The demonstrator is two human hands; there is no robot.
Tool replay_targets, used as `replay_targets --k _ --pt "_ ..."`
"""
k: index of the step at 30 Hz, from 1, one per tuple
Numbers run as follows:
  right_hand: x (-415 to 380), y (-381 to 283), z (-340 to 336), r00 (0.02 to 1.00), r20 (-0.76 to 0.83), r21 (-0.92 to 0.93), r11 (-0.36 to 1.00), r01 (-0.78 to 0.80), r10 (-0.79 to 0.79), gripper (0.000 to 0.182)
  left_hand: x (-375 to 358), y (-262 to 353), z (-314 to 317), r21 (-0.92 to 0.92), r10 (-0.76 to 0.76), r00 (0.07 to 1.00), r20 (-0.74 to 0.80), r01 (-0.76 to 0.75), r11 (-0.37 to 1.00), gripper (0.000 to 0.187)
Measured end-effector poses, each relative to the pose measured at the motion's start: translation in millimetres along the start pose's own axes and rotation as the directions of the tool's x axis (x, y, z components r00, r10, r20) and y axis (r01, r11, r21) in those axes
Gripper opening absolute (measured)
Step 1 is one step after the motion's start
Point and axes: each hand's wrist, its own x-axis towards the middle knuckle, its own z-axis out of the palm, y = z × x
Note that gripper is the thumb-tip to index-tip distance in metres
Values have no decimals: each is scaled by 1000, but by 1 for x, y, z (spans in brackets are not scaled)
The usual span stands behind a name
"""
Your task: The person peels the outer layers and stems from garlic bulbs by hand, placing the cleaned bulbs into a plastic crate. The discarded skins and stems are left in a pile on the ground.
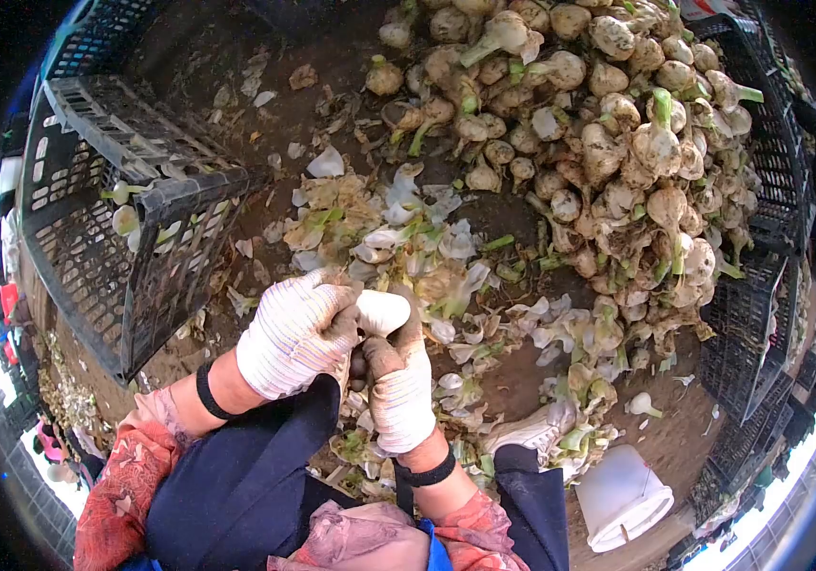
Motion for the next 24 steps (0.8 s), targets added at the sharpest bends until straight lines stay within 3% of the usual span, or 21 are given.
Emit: replay_targets --k 2,4,5,6,7,8,9,11,12,13,14,15,16,18,19,21,22,24 --pt "-4 2 -2 999 21 61 998 -26 25 38 -1 -6 4 -2 29 999 -22 -29 1000 24" --pt "-5 -1 -4 998 42 119 992 -44 39 38 2 -15 9 -197 -72 995 -70 57 979 21" --pt "-6 -3 -5 988 118 261 957 -125 97 42 1 -13 9 -394 -299 954 30 286 874 17" --pt "-7 -5 -6 969 201 390 896 -212 142 46 2 -14 9 -653 -448 885 130 416 633 16" --pt "-6 -6 -8 970 199 391 896 -210 141 46 2 -17 8 -818 -542 795 274 488 303 16" --pt "-5 -7 -9 960 229 464 849 -252 160 46 -2 -25 6 -822 -441 868 227 414 391 31" --pt "-4 -7 -11 949 261 532 794 -293 176 47 -2 -26 4 -822 -439 869 227 413 393 31" --pt "-4 -8 -15 921 345 562 746 -356 179 47 -6 -23 1 -878 -168 899 404 432 207 62" --pt "-7 -9 -13 905 342 474 786 -398 252 44 -5 -19 2 -857 -162 873 459 484 177 86" --pt "-10 -12 -10 887 330 382 814 -438 323 41 -4 -10 0 -860 -188 870 456 485 157 85" --pt "-16 -28 7 935 155 185 920 -345 319 37 0 -7 -5 -847 -232 857 461 502 175 84" --pt "-7 -24 -13 945 193 -192 955 -226 263 41 2 -5 -8 -831 -273 842 465 521 192 84" --pt "-6 -23 -17 982 125 -268 958 -101 138 39 2 -12 -3 -866 -272 856 440 485 123 81" --pt "-6 -20 -19 984 5 -382 909 169 -181 30 -1 -19 -2 -856 -261 847 464 504 113 79" --pt "-3 -15 -18 921 -21 -469 817 335 -389 28 -3 -22 -1 -843 -256 836 485 525 117 79" --pt "3 -22 -24 869 191 -714 543 442 -456 27 -3 -18 2 -834 -239 831 503 539 120 78" --pt "5 -25 -22 869 190 -714 543 442 -458 27 -3 -16 2 -824 -220 826 519 552 128 78" --pt "6 -32 -16 765 391 -769 275 577 -512 25 -3 -17 0 -820 -208 827 523 554 142 77"
